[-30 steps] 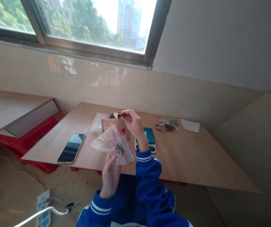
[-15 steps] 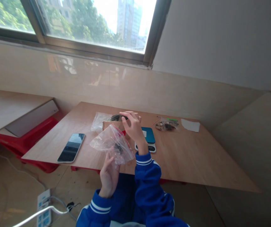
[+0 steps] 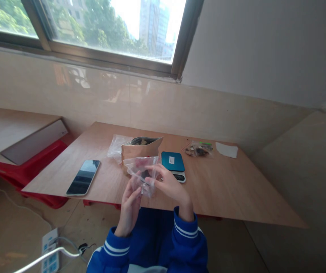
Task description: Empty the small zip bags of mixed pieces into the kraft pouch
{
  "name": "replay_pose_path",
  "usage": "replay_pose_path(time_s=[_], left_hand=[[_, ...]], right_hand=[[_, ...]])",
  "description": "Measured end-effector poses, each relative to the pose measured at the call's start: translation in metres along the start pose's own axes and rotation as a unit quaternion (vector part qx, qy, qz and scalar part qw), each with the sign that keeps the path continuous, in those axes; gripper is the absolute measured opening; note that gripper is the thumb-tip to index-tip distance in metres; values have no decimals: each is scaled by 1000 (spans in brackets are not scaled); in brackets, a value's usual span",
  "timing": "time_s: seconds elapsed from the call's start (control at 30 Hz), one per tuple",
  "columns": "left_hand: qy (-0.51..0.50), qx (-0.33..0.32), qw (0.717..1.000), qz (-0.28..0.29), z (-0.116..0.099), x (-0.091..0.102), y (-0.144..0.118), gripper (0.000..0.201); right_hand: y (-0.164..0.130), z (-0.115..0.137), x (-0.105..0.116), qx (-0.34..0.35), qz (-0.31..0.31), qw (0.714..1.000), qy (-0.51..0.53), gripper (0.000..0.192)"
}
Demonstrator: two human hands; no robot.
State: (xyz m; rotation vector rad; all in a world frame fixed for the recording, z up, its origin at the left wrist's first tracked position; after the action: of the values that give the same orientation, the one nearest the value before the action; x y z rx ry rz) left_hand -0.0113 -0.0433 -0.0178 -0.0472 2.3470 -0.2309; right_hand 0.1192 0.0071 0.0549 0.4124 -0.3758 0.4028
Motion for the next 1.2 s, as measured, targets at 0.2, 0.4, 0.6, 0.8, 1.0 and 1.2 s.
replay_pose_path(time_s=[0.2,0.4,0.6,0.8,1.0,1.2], left_hand=[[-26,14,999,-38,2,4,3,43],[-81,-24,984,-155,-2,23,8,37],[-84,-20,980,-179,-4,25,6,36],[-83,-28,982,-170,-7,24,6,35],[-9,-10,993,-115,-6,17,1,36],[51,-22,993,-101,-17,13,-4,29]], right_hand=[[-2,-1,4,-5,-26,1000,14,13],[28,10,30,81,-221,972,21,16],[96,12,26,183,-234,952,-69,11],[67,16,7,178,-254,940,-141,21],[26,15,-11,91,-127,988,-10,23],[25,-1,-2,24,-265,957,112,26]])
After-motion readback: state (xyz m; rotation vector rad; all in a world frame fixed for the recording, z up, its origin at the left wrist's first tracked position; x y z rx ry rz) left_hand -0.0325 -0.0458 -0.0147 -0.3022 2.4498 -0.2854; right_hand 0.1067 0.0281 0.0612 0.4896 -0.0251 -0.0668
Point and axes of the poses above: each hand's wrist, its own y-axis towards the middle knuckle, its own x-axis out of the back of the hand, z = x × y, the point moved 2 cm from there along y, towards the middle knuckle, and after that the axes turned 10 degrees about x, right-handed, at the moved point
